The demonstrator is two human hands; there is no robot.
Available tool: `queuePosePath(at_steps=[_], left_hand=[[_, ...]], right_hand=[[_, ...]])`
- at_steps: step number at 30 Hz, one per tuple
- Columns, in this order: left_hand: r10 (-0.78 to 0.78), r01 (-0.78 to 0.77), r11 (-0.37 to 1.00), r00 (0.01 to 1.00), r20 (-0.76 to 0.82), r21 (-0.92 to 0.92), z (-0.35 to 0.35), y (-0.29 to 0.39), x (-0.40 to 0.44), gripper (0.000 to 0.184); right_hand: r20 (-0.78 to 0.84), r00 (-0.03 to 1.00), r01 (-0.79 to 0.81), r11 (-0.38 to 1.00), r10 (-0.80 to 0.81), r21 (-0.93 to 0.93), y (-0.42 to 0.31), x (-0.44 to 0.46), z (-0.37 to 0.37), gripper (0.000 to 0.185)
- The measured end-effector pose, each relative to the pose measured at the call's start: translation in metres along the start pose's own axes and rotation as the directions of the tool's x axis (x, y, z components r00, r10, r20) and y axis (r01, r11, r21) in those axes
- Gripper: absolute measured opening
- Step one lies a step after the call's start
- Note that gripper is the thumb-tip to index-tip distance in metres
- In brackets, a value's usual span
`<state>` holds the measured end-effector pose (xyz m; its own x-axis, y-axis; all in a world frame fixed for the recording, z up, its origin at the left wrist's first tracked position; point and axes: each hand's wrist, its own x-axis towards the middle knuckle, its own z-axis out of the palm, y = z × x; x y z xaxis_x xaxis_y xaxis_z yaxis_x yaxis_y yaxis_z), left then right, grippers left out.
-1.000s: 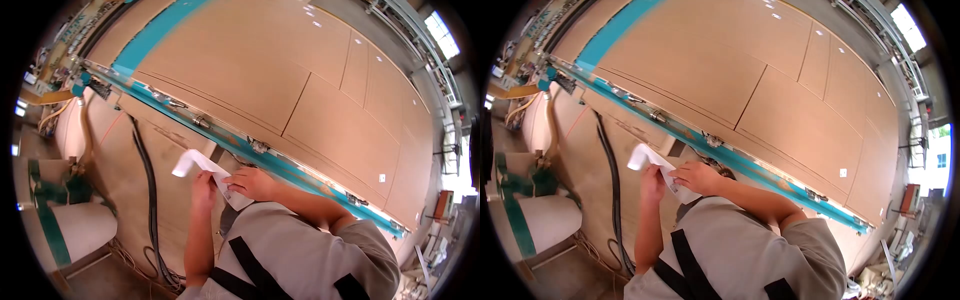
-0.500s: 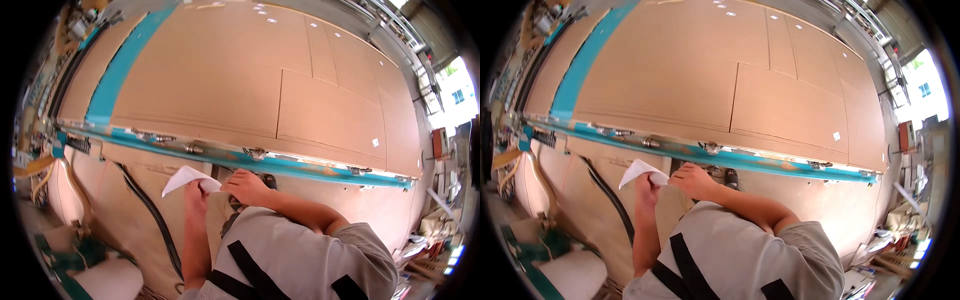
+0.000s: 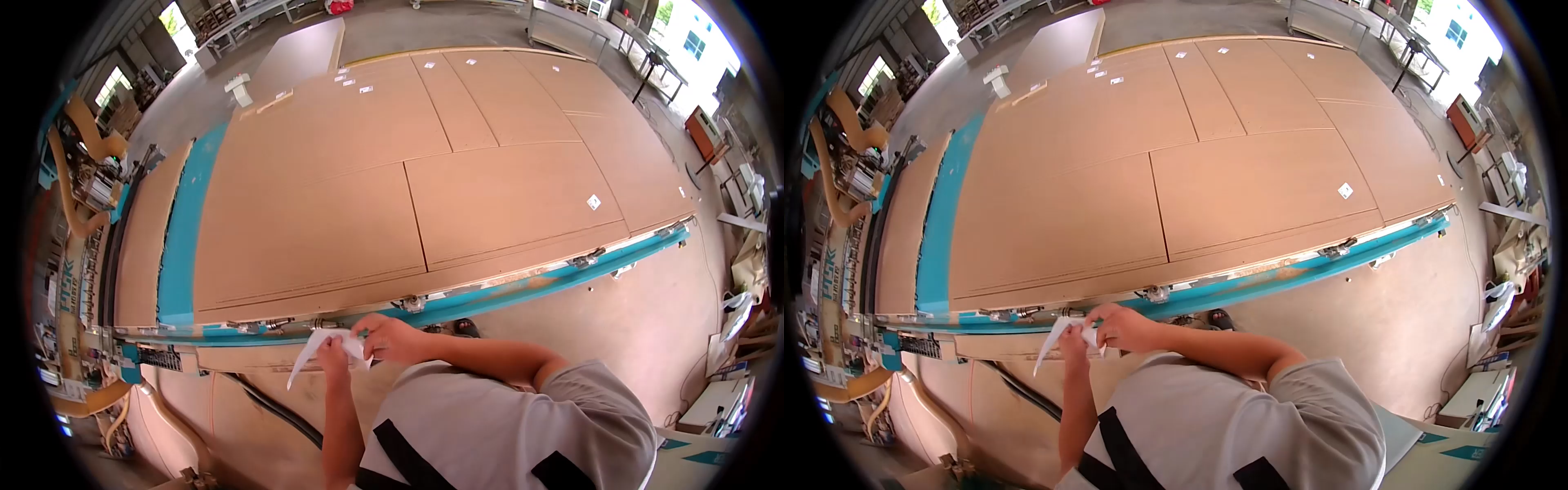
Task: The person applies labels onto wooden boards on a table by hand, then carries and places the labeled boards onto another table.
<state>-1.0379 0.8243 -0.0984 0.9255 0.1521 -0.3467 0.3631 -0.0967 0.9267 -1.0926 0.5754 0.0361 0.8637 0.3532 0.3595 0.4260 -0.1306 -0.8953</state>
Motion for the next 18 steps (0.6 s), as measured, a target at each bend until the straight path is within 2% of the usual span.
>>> queuePosePath(at_steps=[1,2,3,4,5,7,9,10,12,13,14,16,18], left_hand=[[0.112,-0.113,0.984,0.994,0.016,0.141,-0.006,-0.024,0.011,0.02],[0.128,-0.129,0.981,0.992,0.017,0.145,-0.012,-0.04,0.016,0.02],[0.094,-0.099,0.965,0.995,0.033,0.242,-0.019,-0.055,0.017,0.023],[0.055,-0.066,0.939,0.998,0.041,0.337,-0.021,-0.059,0.017,0.027],[0.062,-0.069,0.937,0.998,0.032,0.341,-0.019,-0.051,0.011,0.027],[-0.066,0.042,0.953,0.995,0.071,0.302,-0.009,-0.029,-0.013,0.031],[-0.047,0.02,0.949,0.996,0.077,0.314,0.001,-0.018,-0.019,0.031],[-0.047,0.008,0.923,0.995,0.091,0.385,0.005,-0.01,-0.024,0.031],[-0.049,0.002,0.893,0.994,0.094,0.451,0.012,-0.001,-0.03,0.031],[-0.034,-0.023,0.86,0.994,0.102,0.51,0.014,-0.001,-0.032,0.032],[-0.022,-0.046,0.822,0.994,0.111,0.567,0.014,-0.001,-0.033,0.032],[0.015,-0.087,0.79,0.992,0.122,0.607,0.018,0.007,-0.044,0.032],[0.054,-0.133,0.752,0.988,0.142,0.645,0.022,0.015,-0.048,0.032]], right_hand=[[-0.008,1.0,0.012,1.0,-0.012,-0.002,0.009,0.007,-0.007,0.004],[-0.148,0.989,-0.022,1.0,0.024,0.014,0.029,0.018,-0.017,0.005],[-0.28,0.958,-0.054,0.998,0.063,0.039,0.05,0.029,-0.028,0.006],[-0.303,0.883,-0.315,0.931,0.359,0.186,0.064,0.043,-0.045,0.006],[-0.274,0.73,-0.54,0.774,0.626,0.331,0.081,0.056,-0.064,0.007],[-0.402,0.617,-0.594,0.735,0.677,0.327,0.128,0.075,-0.098,0.015],[-0.515,0.662,-0.609,0.791,0.545,0.054,0.194,0.073,-0.117,0.023],[-0.511,0.67,-0.602,0.797,0.539,0.051,0.199,0.073,-0.127,0.023],[-0.433,0.714,-0.698,0.609,0.55,-0.378,0.206,0.074,-0.14,0.034],[-0.424,0.722,-0.69,0.614,0.547,-0.382,0.196,0.075,-0.141,0.034],[-0.477,0.729,-0.684,0.545,0.492,-0.484,0.186,0.073,-0.138,0.05],[-0.518,0.743,-0.669,0.47,0.423,-0.576,0.185,0.066,-0.127,0.067],[-0.34,0.857,-0.501,0.469,0.388,-0.727,0.189,0.053,-0.111,0.096]])
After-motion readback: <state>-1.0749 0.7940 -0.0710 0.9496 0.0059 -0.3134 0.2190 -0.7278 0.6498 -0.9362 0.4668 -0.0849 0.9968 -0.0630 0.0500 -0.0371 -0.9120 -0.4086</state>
